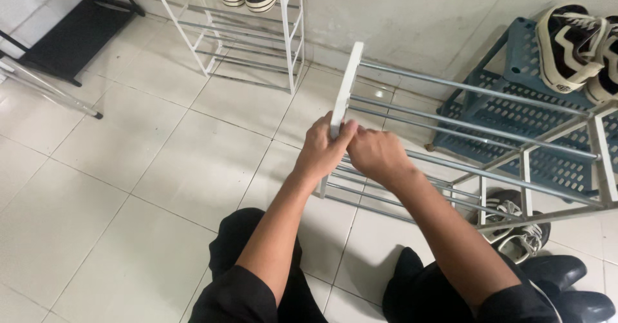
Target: The person removes several pairs of shoes from a white metal shoe rack and places them on the floor. Then they disassemble the rack by removing metal rods and white plastic side frames, laying the parts on the floor.
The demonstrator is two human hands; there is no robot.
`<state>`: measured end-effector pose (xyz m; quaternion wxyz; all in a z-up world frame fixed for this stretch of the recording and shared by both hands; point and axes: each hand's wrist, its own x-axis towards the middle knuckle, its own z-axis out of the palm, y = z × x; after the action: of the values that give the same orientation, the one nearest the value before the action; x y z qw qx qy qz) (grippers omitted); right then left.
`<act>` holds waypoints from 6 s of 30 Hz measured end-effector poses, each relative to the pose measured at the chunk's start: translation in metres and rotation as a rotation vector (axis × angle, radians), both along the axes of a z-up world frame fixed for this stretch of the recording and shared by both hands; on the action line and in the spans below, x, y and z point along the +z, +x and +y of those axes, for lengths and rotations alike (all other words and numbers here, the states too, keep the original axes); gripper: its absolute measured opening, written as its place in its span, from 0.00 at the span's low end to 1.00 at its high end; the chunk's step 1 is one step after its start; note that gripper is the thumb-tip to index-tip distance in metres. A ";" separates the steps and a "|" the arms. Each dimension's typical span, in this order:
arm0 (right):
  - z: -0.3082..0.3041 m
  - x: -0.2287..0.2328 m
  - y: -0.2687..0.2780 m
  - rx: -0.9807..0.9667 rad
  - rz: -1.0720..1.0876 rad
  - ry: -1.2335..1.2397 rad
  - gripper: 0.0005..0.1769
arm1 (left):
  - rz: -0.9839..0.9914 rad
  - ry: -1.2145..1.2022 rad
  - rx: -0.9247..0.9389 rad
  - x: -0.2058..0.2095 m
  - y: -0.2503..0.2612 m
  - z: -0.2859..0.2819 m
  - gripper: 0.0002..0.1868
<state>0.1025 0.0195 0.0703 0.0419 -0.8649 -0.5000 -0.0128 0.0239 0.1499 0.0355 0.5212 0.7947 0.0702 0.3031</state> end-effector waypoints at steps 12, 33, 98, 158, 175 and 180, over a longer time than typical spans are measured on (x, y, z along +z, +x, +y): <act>-0.002 0.023 -0.002 0.005 0.234 -0.100 0.15 | 0.101 0.500 0.256 -0.007 0.001 0.008 0.25; -0.021 -0.036 -0.004 0.192 -0.641 0.257 0.12 | 0.264 0.447 0.038 0.012 0.000 0.019 0.36; -0.005 0.005 -0.024 -0.010 -0.170 0.177 0.19 | 0.153 -0.081 -0.223 -0.002 0.001 0.031 0.34; -0.225 -0.015 0.001 -0.598 0.136 0.844 0.17 | -0.349 0.778 -0.075 -0.009 -0.008 -0.059 0.23; -0.199 -0.049 0.035 -0.563 0.483 1.229 0.12 | -0.168 1.100 -0.183 -0.005 0.078 -0.196 0.04; -0.200 -0.053 0.040 -0.699 0.687 1.271 0.16 | -0.023 0.988 -0.301 0.002 0.083 -0.197 0.09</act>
<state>0.1423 -0.1810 0.0177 0.6715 -0.7377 -0.0564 -0.0403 0.1069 -0.0468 0.0379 0.1223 0.9439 -0.2023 0.2305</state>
